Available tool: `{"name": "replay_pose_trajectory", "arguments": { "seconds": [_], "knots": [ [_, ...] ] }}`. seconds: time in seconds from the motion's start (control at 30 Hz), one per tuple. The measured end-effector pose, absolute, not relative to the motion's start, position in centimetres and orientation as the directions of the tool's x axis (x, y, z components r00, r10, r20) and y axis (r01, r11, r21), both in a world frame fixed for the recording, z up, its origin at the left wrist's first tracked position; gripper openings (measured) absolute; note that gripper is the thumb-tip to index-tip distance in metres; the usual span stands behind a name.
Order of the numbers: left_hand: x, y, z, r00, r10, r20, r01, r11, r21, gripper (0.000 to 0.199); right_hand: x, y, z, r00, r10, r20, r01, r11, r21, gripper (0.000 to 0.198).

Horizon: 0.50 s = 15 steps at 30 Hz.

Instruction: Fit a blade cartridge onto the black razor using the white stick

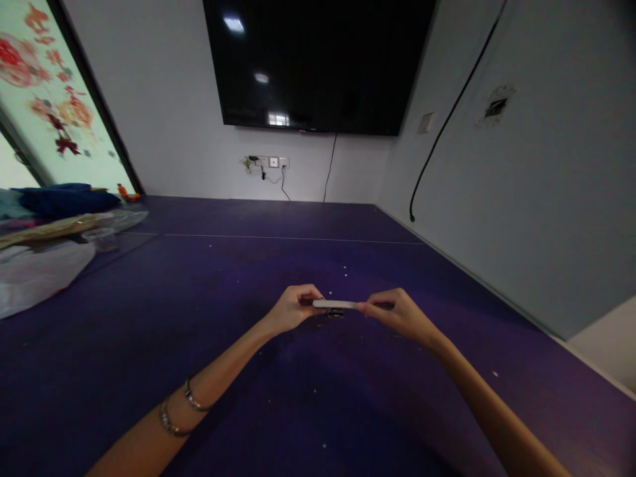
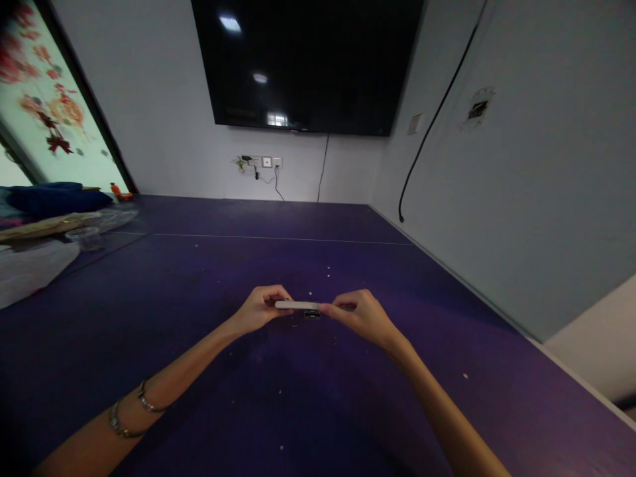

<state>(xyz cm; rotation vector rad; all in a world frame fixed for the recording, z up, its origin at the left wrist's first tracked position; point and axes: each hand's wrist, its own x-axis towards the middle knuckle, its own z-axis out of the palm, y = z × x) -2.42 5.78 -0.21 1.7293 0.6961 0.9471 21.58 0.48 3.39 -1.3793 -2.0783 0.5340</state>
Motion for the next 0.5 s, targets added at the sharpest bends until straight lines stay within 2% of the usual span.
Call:
{"name": "replay_pose_trajectory", "arguments": {
  "seconds": [0.13,0.3,0.5],
  "knots": [
    [-2.39,5.58,-0.04,0.532,0.800,0.277,0.024,-0.342,0.939,0.013,22.01,0.42,3.57,-0.213,0.935,0.282,0.736,0.344,-0.584,0.047],
    [-2.23,5.49,-0.03,0.526,0.803,0.280,0.008,-0.334,0.943,0.014,21.34,-0.06,3.72,-0.290,0.923,0.253,0.704,0.385,-0.597,0.048],
    [-2.28,5.46,-0.09,0.548,0.791,0.272,0.019,-0.337,0.941,0.013,21.56,0.20,3.54,-0.225,0.937,0.267,0.714,0.345,-0.609,0.047]
  ]
}}
